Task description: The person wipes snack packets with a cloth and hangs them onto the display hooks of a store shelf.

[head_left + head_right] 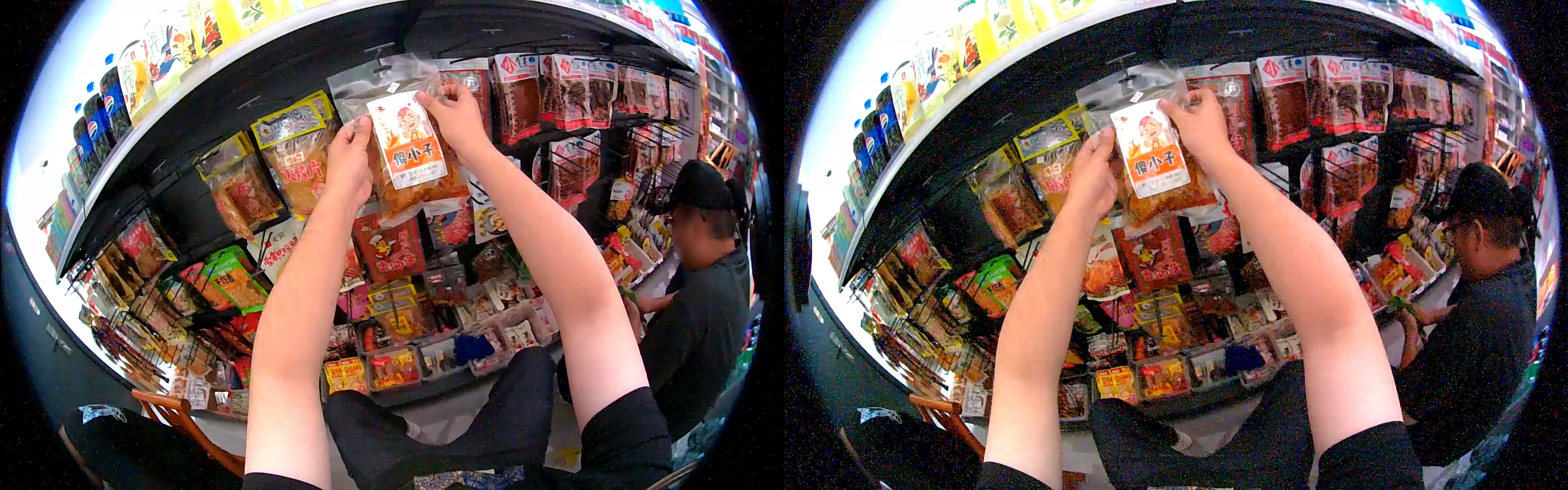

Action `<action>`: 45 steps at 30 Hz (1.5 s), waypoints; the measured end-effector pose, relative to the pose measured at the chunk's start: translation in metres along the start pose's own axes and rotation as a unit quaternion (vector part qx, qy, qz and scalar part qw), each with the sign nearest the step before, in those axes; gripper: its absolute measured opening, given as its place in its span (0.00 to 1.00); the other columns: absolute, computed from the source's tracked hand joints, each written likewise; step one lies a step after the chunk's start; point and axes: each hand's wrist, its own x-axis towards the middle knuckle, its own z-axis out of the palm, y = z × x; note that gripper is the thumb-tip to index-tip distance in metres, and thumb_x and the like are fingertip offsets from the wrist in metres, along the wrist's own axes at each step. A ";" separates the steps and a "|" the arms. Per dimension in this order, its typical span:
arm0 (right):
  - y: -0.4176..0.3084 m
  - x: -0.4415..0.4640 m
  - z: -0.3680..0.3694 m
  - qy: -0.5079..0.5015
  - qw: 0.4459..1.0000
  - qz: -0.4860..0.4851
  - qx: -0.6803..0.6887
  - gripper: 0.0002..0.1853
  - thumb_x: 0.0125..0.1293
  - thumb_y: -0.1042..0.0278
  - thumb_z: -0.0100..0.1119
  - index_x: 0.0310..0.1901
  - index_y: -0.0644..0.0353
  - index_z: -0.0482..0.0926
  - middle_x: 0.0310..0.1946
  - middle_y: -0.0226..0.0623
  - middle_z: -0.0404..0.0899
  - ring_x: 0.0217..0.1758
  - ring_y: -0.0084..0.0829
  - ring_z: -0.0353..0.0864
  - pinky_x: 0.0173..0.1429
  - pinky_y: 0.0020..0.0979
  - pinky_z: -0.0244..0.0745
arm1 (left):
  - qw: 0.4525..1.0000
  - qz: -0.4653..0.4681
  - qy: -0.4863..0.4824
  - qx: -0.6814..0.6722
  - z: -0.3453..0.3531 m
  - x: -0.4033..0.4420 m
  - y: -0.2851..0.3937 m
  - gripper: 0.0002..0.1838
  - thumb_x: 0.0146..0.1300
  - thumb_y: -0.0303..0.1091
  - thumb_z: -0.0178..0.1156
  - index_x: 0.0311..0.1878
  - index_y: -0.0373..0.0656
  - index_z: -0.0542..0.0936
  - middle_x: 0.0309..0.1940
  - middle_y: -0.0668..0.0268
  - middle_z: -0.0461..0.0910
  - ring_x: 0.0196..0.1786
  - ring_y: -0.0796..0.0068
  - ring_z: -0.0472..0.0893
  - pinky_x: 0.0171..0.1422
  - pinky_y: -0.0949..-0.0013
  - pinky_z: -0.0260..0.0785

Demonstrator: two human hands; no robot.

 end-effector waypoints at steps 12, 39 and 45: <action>0.021 0.018 0.004 0.023 0.994 -0.011 -0.102 0.26 0.59 0.58 0.66 0.49 0.68 0.67 0.38 0.44 0.78 0.41 0.27 0.78 0.43 0.28 0.74 | 1.000 -0.002 0.018 0.026 -0.010 0.024 -0.015 0.13 0.72 0.36 0.48 0.50 0.37 0.73 0.46 0.63 0.78 0.47 0.72 0.77 0.54 0.66 0.70; 0.078 -0.035 0.033 -0.036 0.880 -0.261 -0.395 0.42 0.46 0.63 0.71 0.64 0.53 0.61 0.69 0.54 0.45 0.72 0.59 0.46 0.60 0.50 0.70 | 0.941 0.075 0.098 0.315 -0.058 0.078 -0.063 0.34 0.67 0.51 0.52 0.65 0.31 0.62 0.64 0.52 0.64 0.64 0.61 0.66 0.66 0.63 0.57; 0.073 -0.036 0.033 -0.043 0.866 -0.231 -0.442 0.42 0.47 0.62 0.71 0.64 0.51 0.61 0.70 0.52 0.46 0.72 0.58 0.47 0.61 0.53 0.67 | 0.884 0.005 0.050 0.465 -0.079 0.068 -0.068 0.36 0.67 0.49 0.53 0.67 0.31 0.57 0.62 0.50 0.65 0.62 0.60 0.68 0.64 0.62 0.60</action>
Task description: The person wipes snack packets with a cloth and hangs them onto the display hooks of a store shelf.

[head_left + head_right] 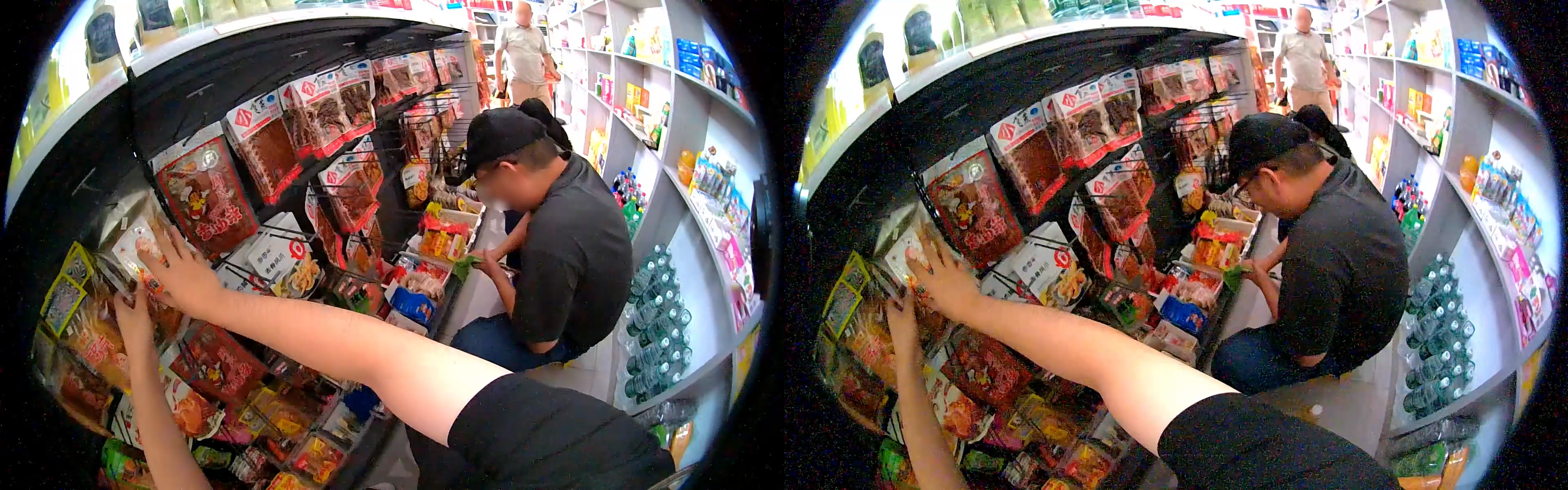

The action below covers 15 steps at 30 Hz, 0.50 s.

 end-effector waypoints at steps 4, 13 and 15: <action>-0.001 -0.005 -0.002 0.003 1.000 0.004 -0.030 0.43 0.47 0.60 0.71 0.65 0.50 0.59 0.71 0.52 0.43 0.73 0.58 0.46 0.62 0.56 0.65 | 0.995 -0.007 -0.070 0.077 -0.006 -0.024 0.006 0.33 0.66 0.40 0.55 0.67 0.33 0.56 0.58 0.50 0.68 0.59 0.61 0.71 0.59 0.63 0.65; -0.026 -0.021 -0.035 -0.155 0.987 0.037 -0.032 0.49 0.48 0.62 0.72 0.70 0.47 0.52 0.73 0.51 0.31 0.73 0.60 0.42 0.66 0.60 0.57 | 0.992 0.063 -0.032 0.100 -0.022 -0.035 -0.010 0.28 0.61 0.23 0.56 0.63 0.32 0.60 0.49 0.51 0.74 0.51 0.64 0.76 0.52 0.63 0.69; -0.028 -0.038 -0.042 -0.137 0.990 0.016 -0.018 0.48 0.49 0.61 0.71 0.70 0.47 0.52 0.73 0.51 0.33 0.73 0.61 0.41 0.66 0.60 0.57 | 0.993 0.062 -0.018 0.094 -0.025 -0.037 -0.013 0.27 0.62 0.23 0.55 0.63 0.32 0.60 0.49 0.51 0.74 0.52 0.63 0.76 0.53 0.62 0.69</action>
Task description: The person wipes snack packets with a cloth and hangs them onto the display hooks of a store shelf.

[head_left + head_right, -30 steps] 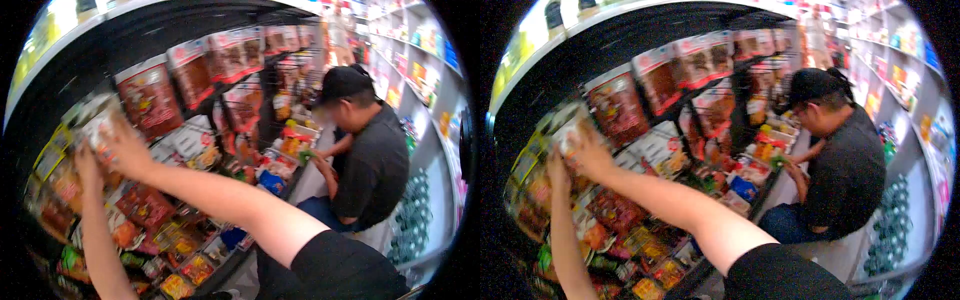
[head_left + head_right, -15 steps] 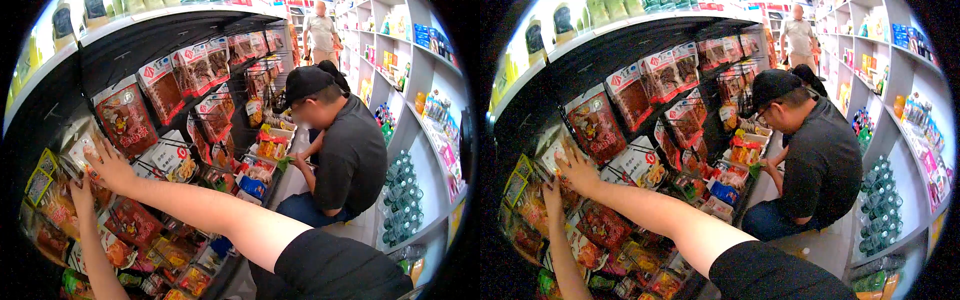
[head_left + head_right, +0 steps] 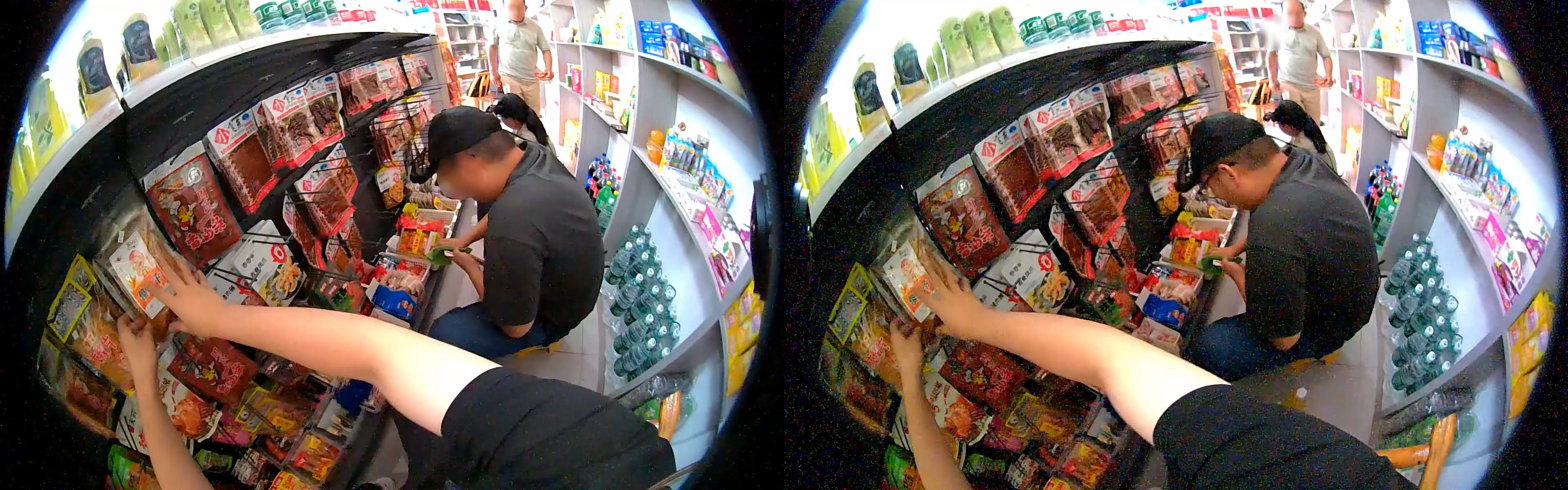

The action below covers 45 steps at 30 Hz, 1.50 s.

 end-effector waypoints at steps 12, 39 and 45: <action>0.002 -0.215 -0.062 -0.014 0.994 -0.071 0.085 0.20 0.60 0.63 0.58 0.51 0.63 0.68 0.53 0.51 0.67 0.52 0.50 0.71 0.54 0.43 0.70 | 0.991 0.120 0.019 -0.049 -0.020 -0.168 0.078 0.13 0.67 0.25 0.48 0.54 0.36 0.69 0.51 0.56 0.71 0.55 0.62 0.73 0.59 0.63 0.64; -0.068 -0.589 -0.178 -0.368 0.328 0.793 0.359 0.24 0.67 0.45 0.48 0.42 0.61 0.78 0.31 0.43 0.80 0.30 0.36 0.79 0.38 0.41 0.77 | 0.746 -0.073 -0.654 -0.106 0.240 -0.479 -0.110 0.15 0.60 0.38 0.57 0.46 0.39 0.77 0.36 0.47 0.78 0.39 0.52 0.78 0.40 0.55 0.70; -0.032 -0.531 -0.148 -0.351 0.346 0.802 0.339 0.23 0.67 0.45 0.48 0.42 0.61 0.78 0.31 0.43 0.80 0.30 0.36 0.79 0.38 0.41 0.77 | 0.721 -0.050 -0.678 -0.133 0.298 -0.414 -0.114 0.14 0.61 0.37 0.57 0.46 0.39 0.77 0.35 0.49 0.78 0.39 0.53 0.77 0.40 0.55 0.70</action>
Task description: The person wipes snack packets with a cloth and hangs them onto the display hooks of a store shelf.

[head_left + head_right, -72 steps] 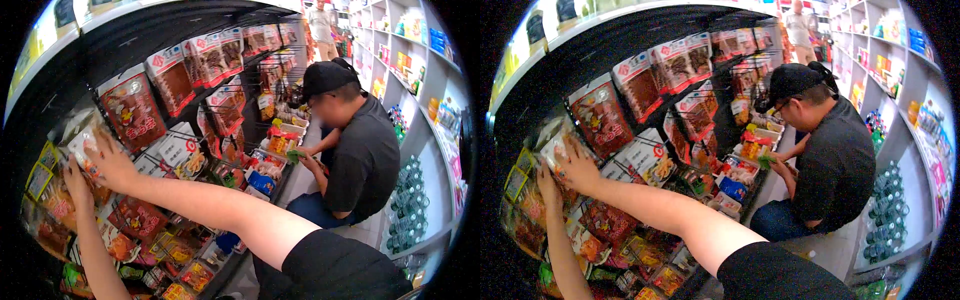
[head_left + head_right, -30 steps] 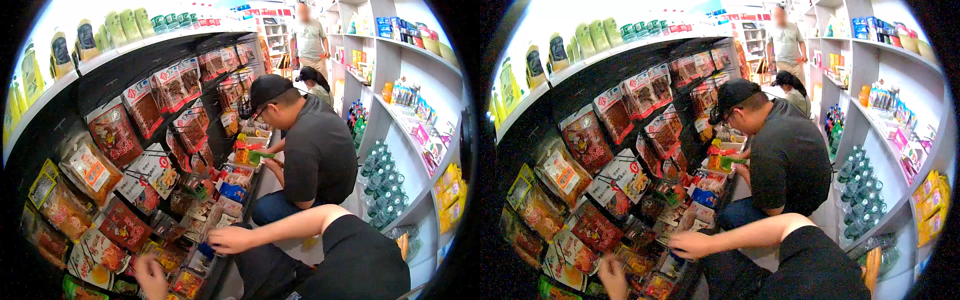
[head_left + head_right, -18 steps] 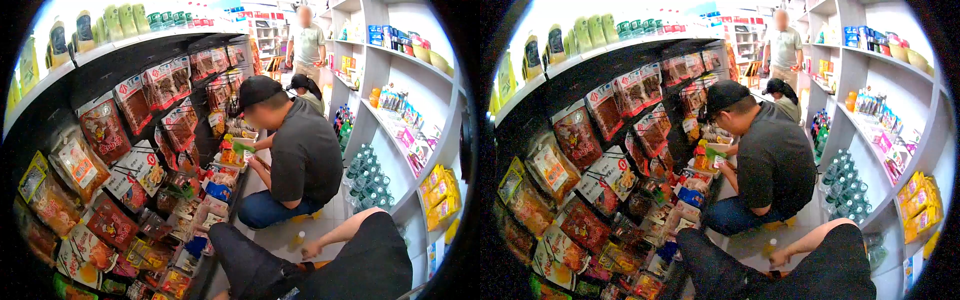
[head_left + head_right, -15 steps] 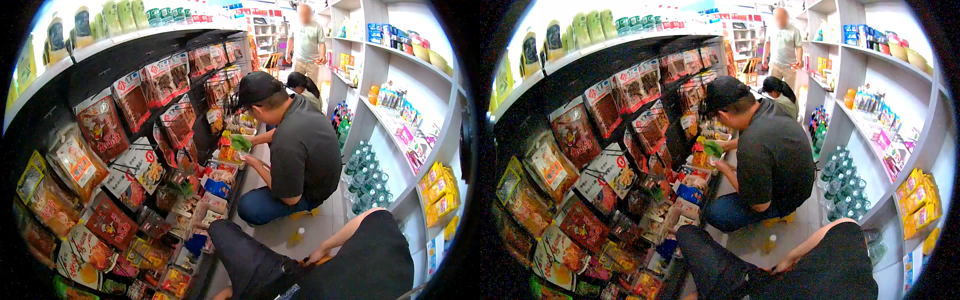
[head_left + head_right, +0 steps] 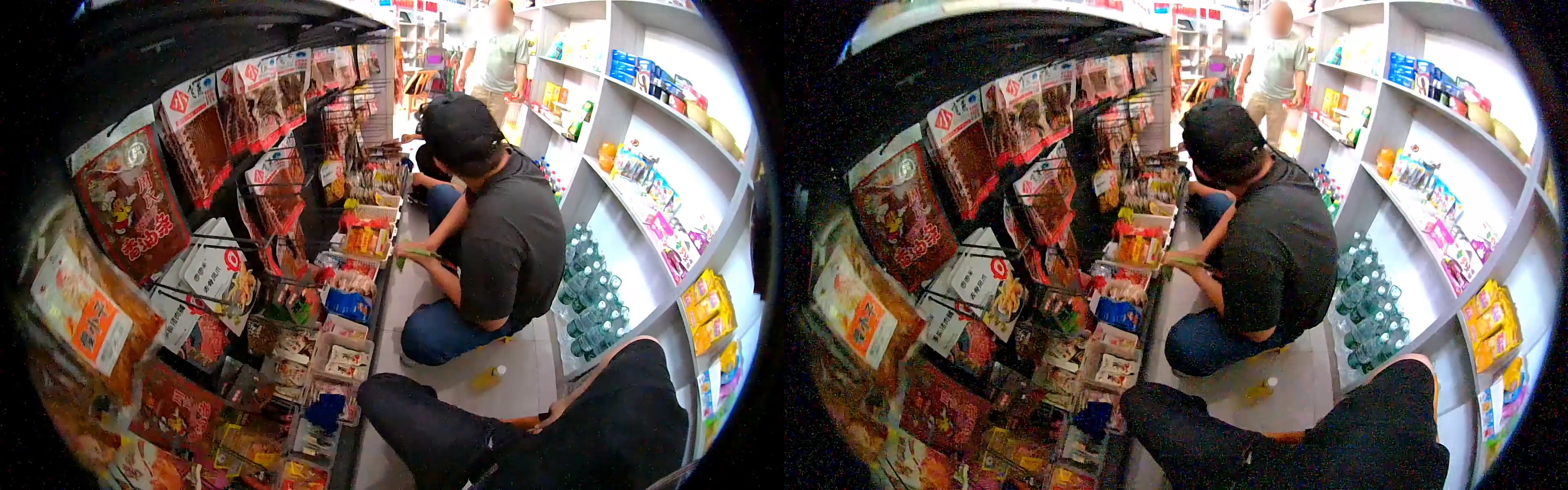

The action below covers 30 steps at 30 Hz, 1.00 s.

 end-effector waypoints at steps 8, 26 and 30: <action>-0.072 -0.016 -0.003 0.019 1.000 -0.019 -0.008 0.23 0.67 0.46 0.48 0.42 0.61 0.79 0.31 0.43 0.80 0.30 0.36 0.79 0.38 0.41 0.77 | 0.999 0.030 -0.031 0.009 -0.064 0.054 0.031 0.13 0.61 0.36 0.56 0.45 0.38 0.77 0.35 0.50 0.78 0.38 0.55 0.77 0.40 0.56 0.70; -0.078 -0.020 -0.017 -0.008 0.995 -0.020 -0.098 0.23 0.67 0.47 0.48 0.41 0.62 0.79 0.31 0.44 0.80 0.29 0.36 0.79 0.37 0.41 0.77 | 0.999 0.001 0.043 -0.021 -0.064 0.040 0.024 0.12 0.62 0.35 0.55 0.44 0.38 0.76 0.34 0.54 0.77 0.38 0.59 0.76 0.40 0.58 0.70; -0.050 -0.007 -0.025 -0.040 0.988 -0.020 -0.147 0.23 0.67 0.47 0.48 0.41 0.62 0.79 0.31 0.44 0.80 0.29 0.36 0.79 0.37 0.41 0.77 | 0.994 -0.024 0.103 -0.030 -0.041 0.016 0.012 0.11 0.62 0.35 0.54 0.43 0.38 0.76 0.34 0.55 0.77 0.38 0.60 0.75 0.40 0.58 0.70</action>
